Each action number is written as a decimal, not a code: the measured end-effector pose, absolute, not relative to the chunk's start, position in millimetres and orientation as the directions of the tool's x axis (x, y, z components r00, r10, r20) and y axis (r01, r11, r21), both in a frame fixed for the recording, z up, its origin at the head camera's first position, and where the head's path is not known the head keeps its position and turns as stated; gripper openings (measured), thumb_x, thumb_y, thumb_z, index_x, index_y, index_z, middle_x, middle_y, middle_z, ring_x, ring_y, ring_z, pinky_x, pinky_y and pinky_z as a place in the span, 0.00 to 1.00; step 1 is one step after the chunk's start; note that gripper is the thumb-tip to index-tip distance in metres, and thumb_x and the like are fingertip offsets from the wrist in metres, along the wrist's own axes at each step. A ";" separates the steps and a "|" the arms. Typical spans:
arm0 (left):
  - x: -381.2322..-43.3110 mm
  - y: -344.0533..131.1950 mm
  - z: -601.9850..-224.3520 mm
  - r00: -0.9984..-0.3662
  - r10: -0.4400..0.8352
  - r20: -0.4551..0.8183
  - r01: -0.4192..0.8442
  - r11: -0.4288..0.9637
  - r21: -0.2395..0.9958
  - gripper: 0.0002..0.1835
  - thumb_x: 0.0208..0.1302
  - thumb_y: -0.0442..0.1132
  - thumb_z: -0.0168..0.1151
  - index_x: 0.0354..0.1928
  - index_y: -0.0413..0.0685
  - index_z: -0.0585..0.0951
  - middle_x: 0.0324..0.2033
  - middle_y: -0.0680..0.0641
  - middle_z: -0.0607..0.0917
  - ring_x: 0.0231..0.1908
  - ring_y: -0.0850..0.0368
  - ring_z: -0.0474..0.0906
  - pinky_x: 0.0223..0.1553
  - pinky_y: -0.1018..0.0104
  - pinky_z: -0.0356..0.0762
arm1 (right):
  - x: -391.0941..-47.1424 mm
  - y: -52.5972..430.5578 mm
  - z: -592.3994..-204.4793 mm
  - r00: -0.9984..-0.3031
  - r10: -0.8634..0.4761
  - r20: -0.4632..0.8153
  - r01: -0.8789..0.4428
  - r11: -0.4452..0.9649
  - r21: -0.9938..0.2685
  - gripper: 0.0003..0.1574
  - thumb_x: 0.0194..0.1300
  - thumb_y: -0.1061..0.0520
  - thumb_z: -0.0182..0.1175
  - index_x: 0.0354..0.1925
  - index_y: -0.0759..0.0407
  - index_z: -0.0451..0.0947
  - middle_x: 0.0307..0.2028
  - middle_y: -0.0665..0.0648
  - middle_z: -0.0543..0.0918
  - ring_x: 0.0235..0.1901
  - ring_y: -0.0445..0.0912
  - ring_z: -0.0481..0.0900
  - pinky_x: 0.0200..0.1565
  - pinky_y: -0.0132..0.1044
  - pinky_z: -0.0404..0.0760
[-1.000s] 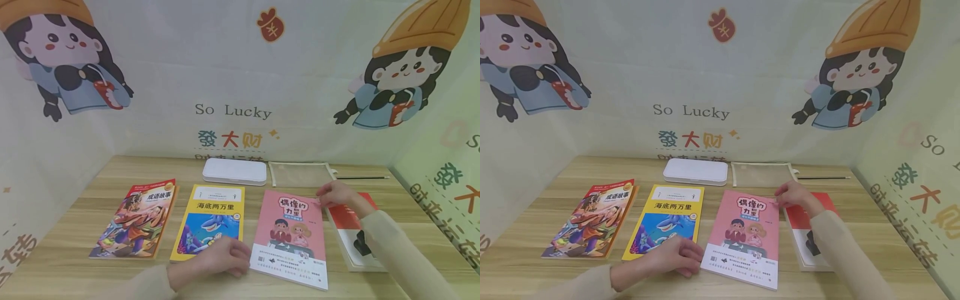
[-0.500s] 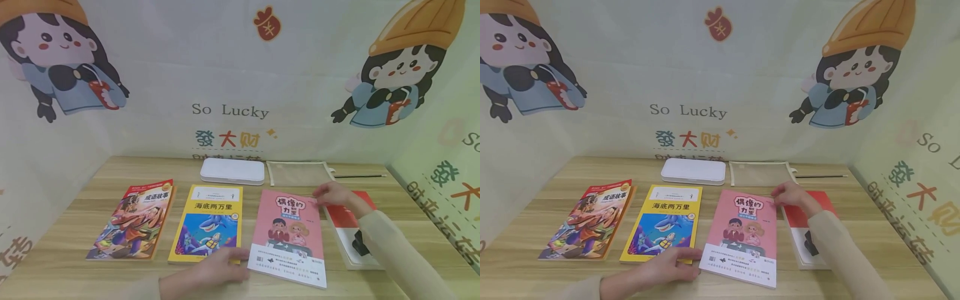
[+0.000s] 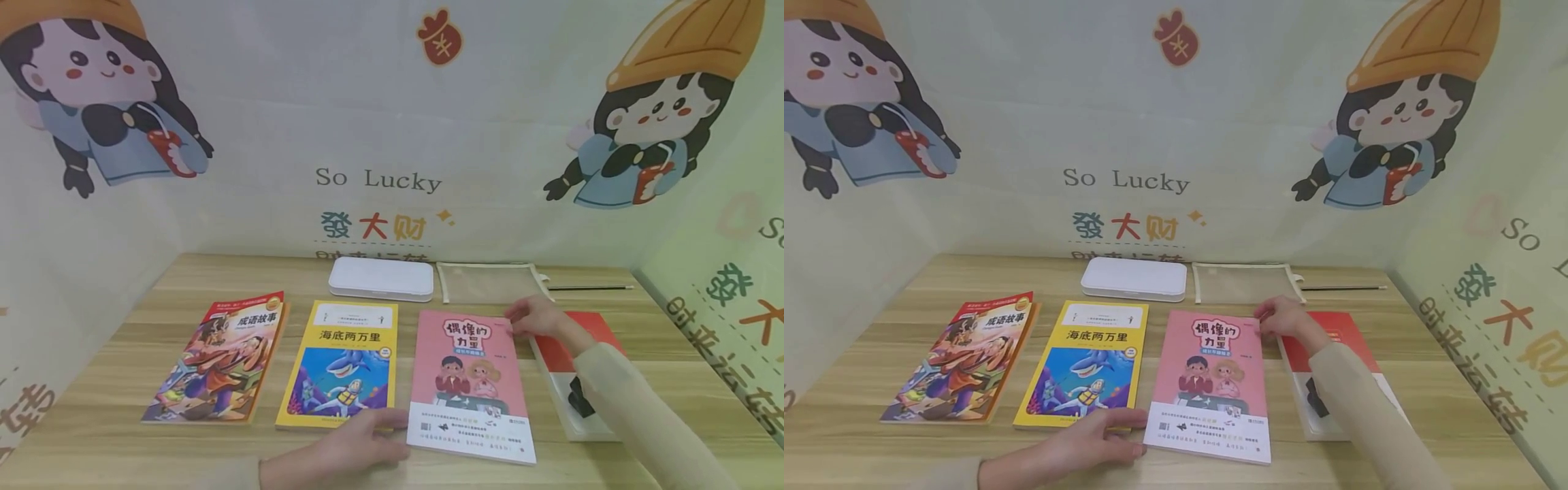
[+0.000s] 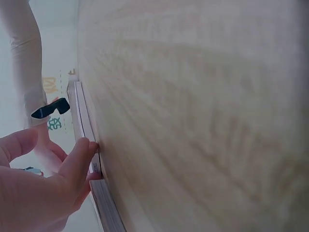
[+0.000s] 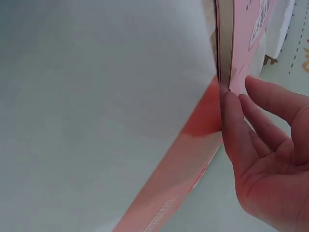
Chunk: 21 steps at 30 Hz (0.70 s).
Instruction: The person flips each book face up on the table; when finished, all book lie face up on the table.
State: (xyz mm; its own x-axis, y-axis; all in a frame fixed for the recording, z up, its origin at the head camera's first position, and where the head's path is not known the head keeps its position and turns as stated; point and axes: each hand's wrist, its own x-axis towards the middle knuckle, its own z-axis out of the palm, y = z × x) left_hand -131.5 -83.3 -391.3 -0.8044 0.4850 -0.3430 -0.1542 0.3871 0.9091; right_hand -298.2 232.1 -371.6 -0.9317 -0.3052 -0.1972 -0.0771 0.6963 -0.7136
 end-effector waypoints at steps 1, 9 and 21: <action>-130.6 -83.0 -390.7 -0.802 0.485 -0.348 -0.165 0.381 0.910 0.26 0.54 0.40 0.62 0.55 0.39 0.70 0.51 0.44 0.74 0.49 0.46 0.70 0.49 0.46 0.66 | -298.0 231.3 -372.1 -0.934 -0.289 -0.208 -0.058 0.699 -0.712 0.19 0.53 0.69 0.57 0.44 0.77 0.69 0.37 0.67 0.76 0.33 0.49 0.76 0.35 0.39 0.79; -126.4 -79.2 -386.5 -0.807 0.492 -0.325 -0.144 0.370 0.918 0.28 0.55 0.42 0.60 0.56 0.37 0.68 0.54 0.40 0.70 0.56 0.40 0.61 0.52 0.42 0.59 | -302.7 226.3 -373.0 -0.935 -0.285 -0.209 -0.069 0.728 -0.683 0.22 0.54 0.67 0.56 0.48 0.76 0.67 0.41 0.68 0.75 0.36 0.51 0.76 0.37 0.39 0.78; -132.3 -72.8 -387.6 -0.831 0.460 -0.312 -0.117 0.405 0.907 0.28 0.54 0.44 0.62 0.56 0.39 0.70 0.53 0.44 0.72 0.56 0.44 0.61 0.54 0.42 0.57 | -312.8 219.9 -373.9 -0.938 -0.291 -0.190 -0.091 0.733 -0.674 0.23 0.53 0.67 0.57 0.48 0.77 0.67 0.41 0.70 0.75 0.36 0.52 0.76 0.36 0.39 0.78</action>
State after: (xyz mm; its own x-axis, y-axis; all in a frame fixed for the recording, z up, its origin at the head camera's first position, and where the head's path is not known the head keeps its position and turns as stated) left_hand -132.3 -72.8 -387.6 -0.8314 0.4595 -0.3123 -0.1165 0.4054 0.9067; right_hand -312.8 219.9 -373.9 -0.9377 -0.2910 -0.1900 -0.0909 0.7332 -0.6739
